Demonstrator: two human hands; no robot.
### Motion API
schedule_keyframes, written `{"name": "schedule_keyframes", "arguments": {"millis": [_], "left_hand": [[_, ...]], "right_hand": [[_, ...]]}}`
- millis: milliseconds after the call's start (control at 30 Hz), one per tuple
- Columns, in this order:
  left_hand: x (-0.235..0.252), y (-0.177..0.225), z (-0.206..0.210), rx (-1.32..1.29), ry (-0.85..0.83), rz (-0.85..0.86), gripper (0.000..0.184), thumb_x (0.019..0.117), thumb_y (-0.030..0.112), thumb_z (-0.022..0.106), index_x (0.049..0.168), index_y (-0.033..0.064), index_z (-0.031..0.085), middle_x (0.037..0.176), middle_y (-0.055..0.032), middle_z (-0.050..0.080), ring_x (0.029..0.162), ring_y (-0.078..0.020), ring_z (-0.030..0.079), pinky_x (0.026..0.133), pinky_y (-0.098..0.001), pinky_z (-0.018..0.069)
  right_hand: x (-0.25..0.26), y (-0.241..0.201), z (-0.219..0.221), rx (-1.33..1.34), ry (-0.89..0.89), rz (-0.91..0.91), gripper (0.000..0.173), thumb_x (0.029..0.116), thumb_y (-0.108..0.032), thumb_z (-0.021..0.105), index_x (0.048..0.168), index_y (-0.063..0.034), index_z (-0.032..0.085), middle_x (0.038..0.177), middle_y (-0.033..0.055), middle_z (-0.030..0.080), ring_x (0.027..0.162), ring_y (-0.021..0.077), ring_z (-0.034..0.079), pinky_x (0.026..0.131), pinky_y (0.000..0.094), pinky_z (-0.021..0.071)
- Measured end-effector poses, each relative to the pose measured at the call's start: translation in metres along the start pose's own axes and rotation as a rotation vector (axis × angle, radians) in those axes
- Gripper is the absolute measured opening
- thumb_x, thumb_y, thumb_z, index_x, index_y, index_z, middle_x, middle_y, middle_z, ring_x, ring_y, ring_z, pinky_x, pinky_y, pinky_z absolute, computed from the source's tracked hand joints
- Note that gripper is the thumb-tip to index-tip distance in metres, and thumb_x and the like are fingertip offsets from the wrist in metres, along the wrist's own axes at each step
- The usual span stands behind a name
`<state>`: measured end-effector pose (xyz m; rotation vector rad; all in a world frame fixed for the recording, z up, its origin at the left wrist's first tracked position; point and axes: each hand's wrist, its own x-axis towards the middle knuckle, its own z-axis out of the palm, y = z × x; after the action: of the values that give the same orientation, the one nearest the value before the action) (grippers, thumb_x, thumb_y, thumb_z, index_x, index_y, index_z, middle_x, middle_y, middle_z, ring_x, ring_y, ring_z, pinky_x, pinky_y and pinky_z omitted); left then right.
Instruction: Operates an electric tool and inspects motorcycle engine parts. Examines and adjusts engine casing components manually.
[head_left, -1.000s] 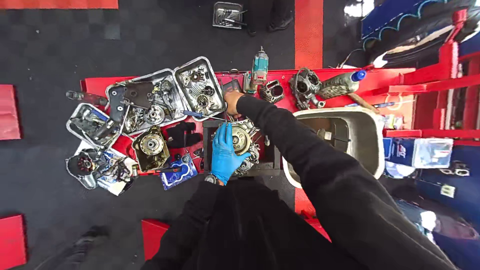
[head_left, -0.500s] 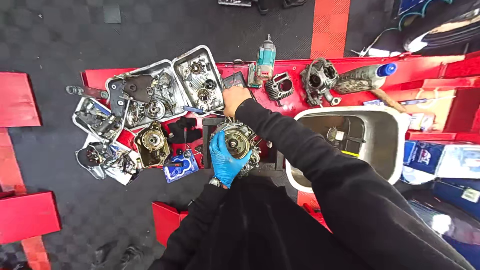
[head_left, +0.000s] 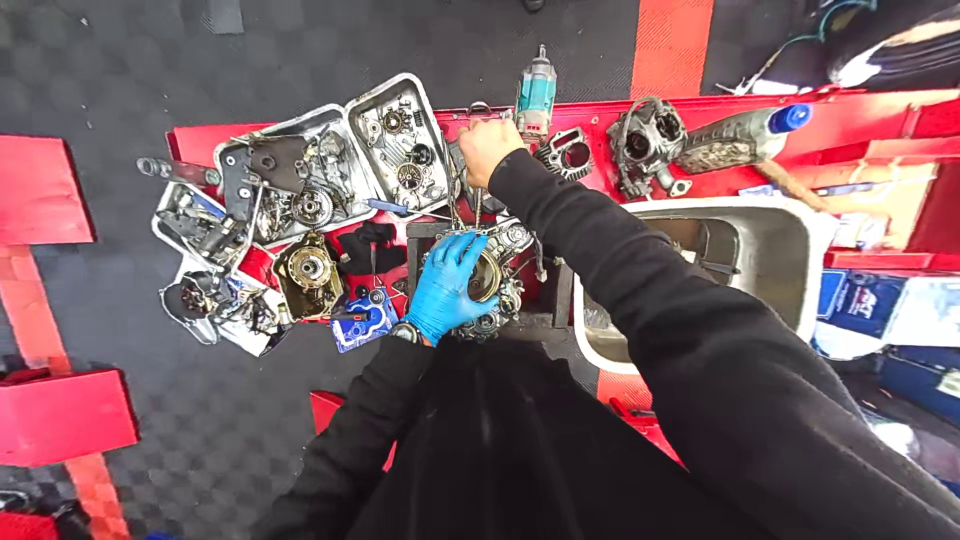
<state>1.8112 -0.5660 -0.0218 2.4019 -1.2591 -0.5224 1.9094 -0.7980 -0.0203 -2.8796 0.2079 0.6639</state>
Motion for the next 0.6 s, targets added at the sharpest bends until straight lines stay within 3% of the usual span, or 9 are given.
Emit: {"name": "schedule_keyframes", "arguments": {"millis": [133, 233, 300, 400, 500, 600], "left_hand": [[-0.007, 0.022, 0.023, 0.002, 0.280, -0.232, 0.101, 0.0657, 0.072, 0.078, 0.145, 0.0120, 0.058, 0.143, -0.0139, 0.060, 0.135, -0.0341, 0.054, 0.111, -0.0516, 0.0455], [-0.005, 0.046, 0.035, -0.053, 0.435, -0.478, 0.109, 0.0657, 0.071, 0.080, 0.147, 0.0035, 0.053, 0.145, -0.0197, 0.056, 0.135, -0.0373, 0.052, 0.113, -0.0519, 0.0421], [-0.004, 0.056, 0.032, -0.138, 0.441, -0.588, 0.117, 0.0643, 0.071, 0.083, 0.151, 0.0016, 0.046, 0.150, -0.0217, 0.051, 0.139, -0.0381, 0.047, 0.117, -0.0508, 0.0381], [-0.017, 0.049, 0.017, -0.237, 0.308, -0.499, 0.126, 0.0652, 0.068, 0.085, 0.157, -0.0011, 0.034, 0.162, -0.0250, 0.035, 0.150, -0.0393, 0.034, 0.123, -0.0523, 0.0297], [-0.024, 0.029, 0.004, -0.150, 0.099, -0.306, 0.129, 0.0646, 0.073, 0.082, 0.160, 0.0031, 0.031, 0.166, -0.0242, 0.026, 0.155, -0.0403, 0.025, 0.125, -0.0552, 0.0257], [-0.020, 0.012, 0.011, -0.125, 0.143, -0.221, 0.120, 0.0628, 0.072, 0.084, 0.155, 0.0067, 0.043, 0.158, -0.0182, 0.044, 0.147, -0.0355, 0.041, 0.121, -0.0507, 0.0361]], "right_hand": [[0.004, 0.005, -0.005, 0.020, 0.042, 0.023, 0.076, 0.0762, -0.032, 0.078, 0.137, 0.0055, 0.054, 0.136, 0.0295, 0.055, 0.111, 0.0479, 0.063, 0.078, 0.0633, 0.0535], [0.006, 0.005, -0.010, 0.109, 0.113, 0.052, 0.069, 0.0802, -0.030, 0.073, 0.139, -0.0015, 0.054, 0.137, 0.0275, 0.054, 0.108, 0.0471, 0.064, 0.076, 0.0625, 0.0542], [0.007, 0.004, -0.011, 0.128, 0.120, 0.051, 0.071, 0.0803, -0.030, 0.072, 0.143, -0.0060, 0.051, 0.137, 0.0271, 0.055, 0.104, 0.0465, 0.066, 0.075, 0.0622, 0.0543], [0.009, 0.001, -0.006, 0.126, 0.109, -0.034, 0.066, 0.0843, -0.024, 0.072, 0.145, -0.0066, 0.050, 0.128, 0.0270, 0.061, 0.100, 0.0467, 0.067, 0.075, 0.0630, 0.0535], [0.010, 0.001, -0.002, 0.149, 0.109, -0.098, 0.046, 0.0920, -0.020, 0.064, 0.136, -0.0072, 0.059, 0.127, 0.0241, 0.063, 0.111, 0.0454, 0.065, 0.081, 0.0638, 0.0529], [0.016, 0.004, 0.003, 0.192, 0.156, -0.143, 0.036, 0.0921, -0.018, 0.061, 0.127, -0.0102, 0.066, 0.127, 0.0211, 0.062, 0.122, 0.0424, 0.059, 0.088, 0.0607, 0.0524]]}}
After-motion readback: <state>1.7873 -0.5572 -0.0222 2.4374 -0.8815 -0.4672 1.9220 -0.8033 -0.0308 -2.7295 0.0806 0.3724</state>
